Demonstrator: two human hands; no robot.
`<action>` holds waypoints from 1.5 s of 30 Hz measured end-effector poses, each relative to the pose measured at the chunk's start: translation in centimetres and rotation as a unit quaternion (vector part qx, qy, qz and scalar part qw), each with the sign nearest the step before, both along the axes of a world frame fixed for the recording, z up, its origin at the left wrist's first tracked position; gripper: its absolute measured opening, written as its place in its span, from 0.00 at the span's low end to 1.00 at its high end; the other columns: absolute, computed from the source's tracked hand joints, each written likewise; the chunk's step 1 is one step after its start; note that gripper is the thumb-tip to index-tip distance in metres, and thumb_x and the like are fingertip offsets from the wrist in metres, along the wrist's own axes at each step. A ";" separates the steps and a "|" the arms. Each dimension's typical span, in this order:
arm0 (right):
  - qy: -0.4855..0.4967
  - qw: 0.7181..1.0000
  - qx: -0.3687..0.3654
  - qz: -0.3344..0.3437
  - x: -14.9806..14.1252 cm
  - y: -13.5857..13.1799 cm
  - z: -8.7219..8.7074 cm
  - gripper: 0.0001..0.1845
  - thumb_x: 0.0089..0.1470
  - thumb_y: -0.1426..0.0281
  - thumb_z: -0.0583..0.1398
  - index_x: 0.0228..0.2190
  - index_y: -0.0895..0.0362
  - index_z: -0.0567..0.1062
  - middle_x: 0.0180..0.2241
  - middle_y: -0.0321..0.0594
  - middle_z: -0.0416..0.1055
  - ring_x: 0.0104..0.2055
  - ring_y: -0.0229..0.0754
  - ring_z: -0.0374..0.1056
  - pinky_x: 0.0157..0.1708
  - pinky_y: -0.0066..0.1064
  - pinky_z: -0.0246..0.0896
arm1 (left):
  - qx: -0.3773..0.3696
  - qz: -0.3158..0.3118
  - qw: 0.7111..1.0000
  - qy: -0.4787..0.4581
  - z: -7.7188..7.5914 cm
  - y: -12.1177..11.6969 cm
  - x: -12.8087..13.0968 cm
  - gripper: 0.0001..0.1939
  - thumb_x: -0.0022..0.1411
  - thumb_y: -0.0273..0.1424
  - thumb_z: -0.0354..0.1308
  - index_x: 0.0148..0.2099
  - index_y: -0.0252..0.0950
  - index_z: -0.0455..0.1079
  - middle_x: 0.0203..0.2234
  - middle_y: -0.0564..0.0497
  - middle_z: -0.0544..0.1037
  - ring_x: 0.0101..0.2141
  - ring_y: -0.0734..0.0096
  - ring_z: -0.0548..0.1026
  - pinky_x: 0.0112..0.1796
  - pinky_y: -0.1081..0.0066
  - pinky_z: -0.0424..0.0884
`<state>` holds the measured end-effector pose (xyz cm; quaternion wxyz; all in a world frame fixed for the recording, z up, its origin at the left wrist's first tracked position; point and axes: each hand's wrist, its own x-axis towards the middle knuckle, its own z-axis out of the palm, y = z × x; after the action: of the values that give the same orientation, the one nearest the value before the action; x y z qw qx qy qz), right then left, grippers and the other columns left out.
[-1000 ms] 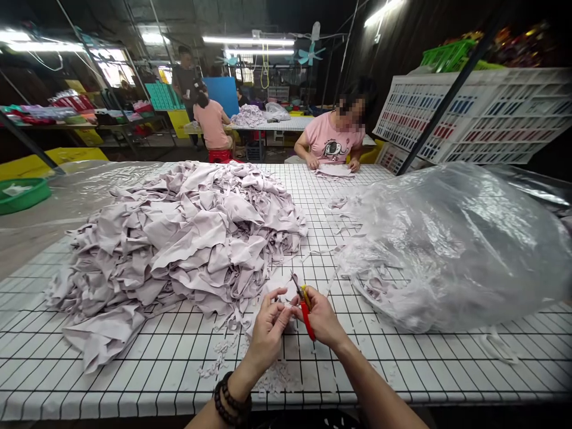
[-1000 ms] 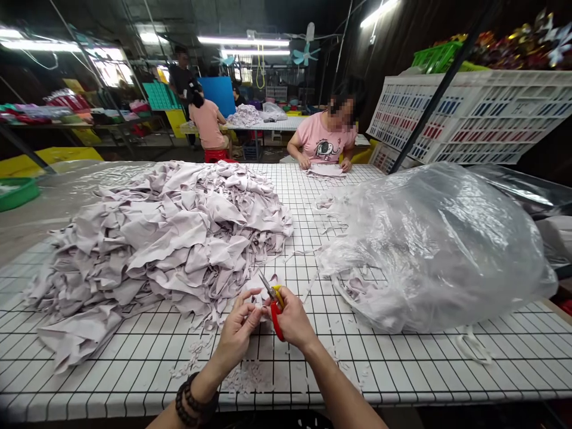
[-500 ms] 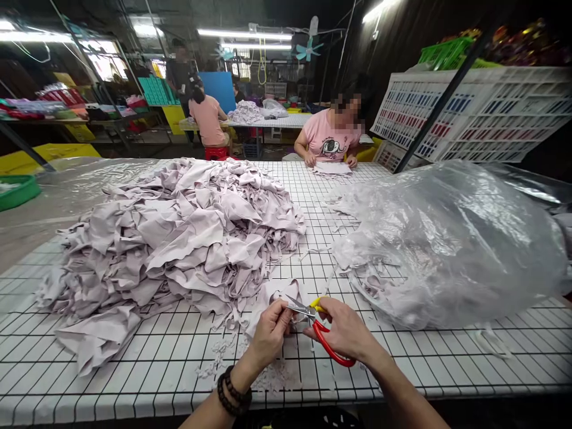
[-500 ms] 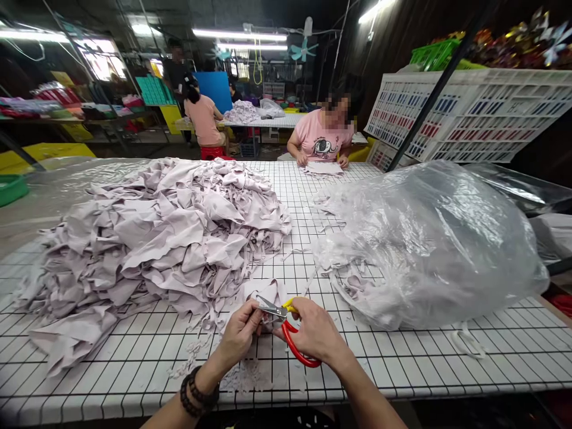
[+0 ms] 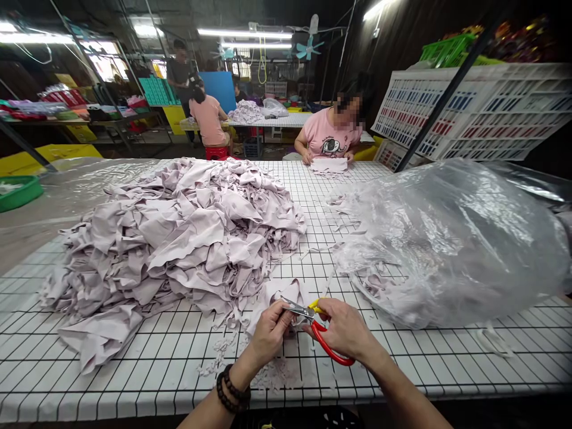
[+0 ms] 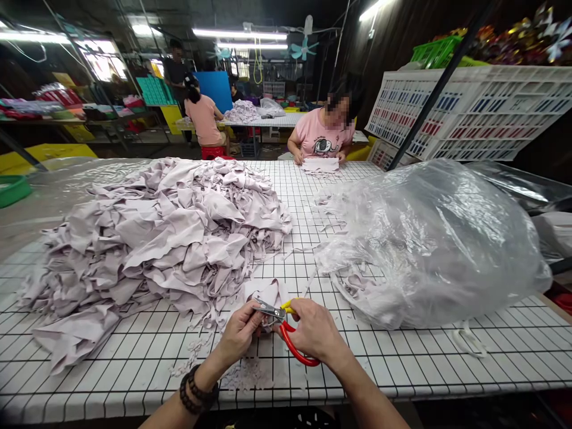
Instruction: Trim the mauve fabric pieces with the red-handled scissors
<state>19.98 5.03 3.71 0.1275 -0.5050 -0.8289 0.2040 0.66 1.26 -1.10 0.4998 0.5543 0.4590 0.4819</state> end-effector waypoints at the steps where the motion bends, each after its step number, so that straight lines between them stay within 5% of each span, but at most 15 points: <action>1: -0.004 1.000 0.003 0.001 0.0 0.0 -0.1 0.17 0.47 0.54 0.61 0.24 0.54 0.66 0.24 0.33 0.67 0.26 0.38 0.61 0.26 0.28 0.48 | -0.003 -0.003 1.000 -0.001 0.0 0.0 0.0 0.12 0.66 0.36 0.50 0.33 0.34 0.67 0.27 0.53 0.66 0.23 0.78 0.65 0.26 0.76 0.62; 17: 0.007 1.000 0.003 0.022 0.4 0.2 -1.4 0.19 0.49 0.56 0.59 0.19 0.55 0.63 0.17 0.31 0.62 0.20 0.34 0.55 0.22 0.26 0.44 | -0.057 -0.021 0.997 -0.048 -0.4 0.1 0.0 0.14 0.65 0.39 0.51 0.37 0.33 0.69 0.26 0.53 0.68 0.22 0.78 0.64 0.24 0.77 0.61; 23: 0.086 0.992 -0.086 0.011 0.6 0.4 -2.2 0.22 0.46 0.56 0.62 0.16 0.55 0.59 0.15 0.29 0.56 0.19 0.32 0.51 0.20 0.26 0.43 | -0.071 -0.027 0.995 -0.064 -0.5 0.1 0.0 0.15 0.65 0.40 0.51 0.36 0.33 0.69 0.25 0.54 0.67 0.22 0.78 0.64 0.24 0.77 0.60; 28: 0.236 0.937 -0.239 -0.098 1.8 2.1 -3.8 0.20 0.47 0.53 0.61 0.22 0.54 0.60 0.20 0.29 0.61 0.19 0.33 0.56 0.19 0.25 0.51 | -0.080 -0.027 0.993 -0.084 0.2 0.1 -0.1 0.16 0.64 0.41 0.52 0.36 0.31 0.69 0.26 0.53 0.67 0.21 0.79 0.64 0.24 0.77 0.59; 32: 0.221 0.926 -0.233 -0.199 1.0 2.9 -5.5 0.20 0.45 0.52 0.61 0.25 0.54 0.62 0.19 0.30 0.63 0.18 0.35 0.60 0.18 0.27 0.54 | -0.075 -0.011 0.994 -0.081 0.2 -0.1 -0.3 0.16 0.64 0.41 0.52 0.35 0.32 0.68 0.26 0.53 0.68 0.22 0.79 0.64 0.25 0.76 0.59; 37: 0.203 0.936 -0.171 -0.231 -2.1 2.3 -6.7 0.16 0.41 0.60 0.65 0.23 0.54 0.64 0.21 0.33 0.65 0.25 0.38 0.63 0.22 0.26 0.51 | -0.068 0.006 0.997 -0.038 0.3 -0.8 -1.2 0.15 0.65 0.40 0.51 0.37 0.33 0.70 0.23 0.54 0.68 0.22 0.76 0.65 0.26 0.76 0.61; 42: 0.263 0.924 -0.190 -0.201 -2.1 2.6 -6.0 0.13 0.44 0.62 0.62 0.24 0.54 0.62 0.21 0.31 0.64 0.25 0.37 0.63 0.23 0.26 0.54 | 0.002 0.065 0.993 0.097 2.2 -2.1 -3.3 0.13 0.65 0.36 0.50 0.33 0.35 0.72 0.42 0.45 0.73 0.43 0.62 0.70 0.43 0.68 0.65; 45: 0.319 0.905 -0.229 -0.162 -0.8 2.8 -4.9 0.18 0.43 0.58 0.63 0.28 0.54 0.62 0.24 0.31 0.67 0.26 0.38 0.67 0.27 0.29 0.61 | -0.013 0.142 0.963 0.228 3.5 -2.8 -4.6 0.11 0.63 0.37 0.53 0.35 0.37 0.72 0.44 0.44 0.71 0.47 0.56 0.68 0.45 0.62 0.64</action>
<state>19.22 7.84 -1.17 0.2968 -0.5560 -0.5809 0.5151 -3.94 -1.53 2.42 0.3155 0.5720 0.6412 0.4027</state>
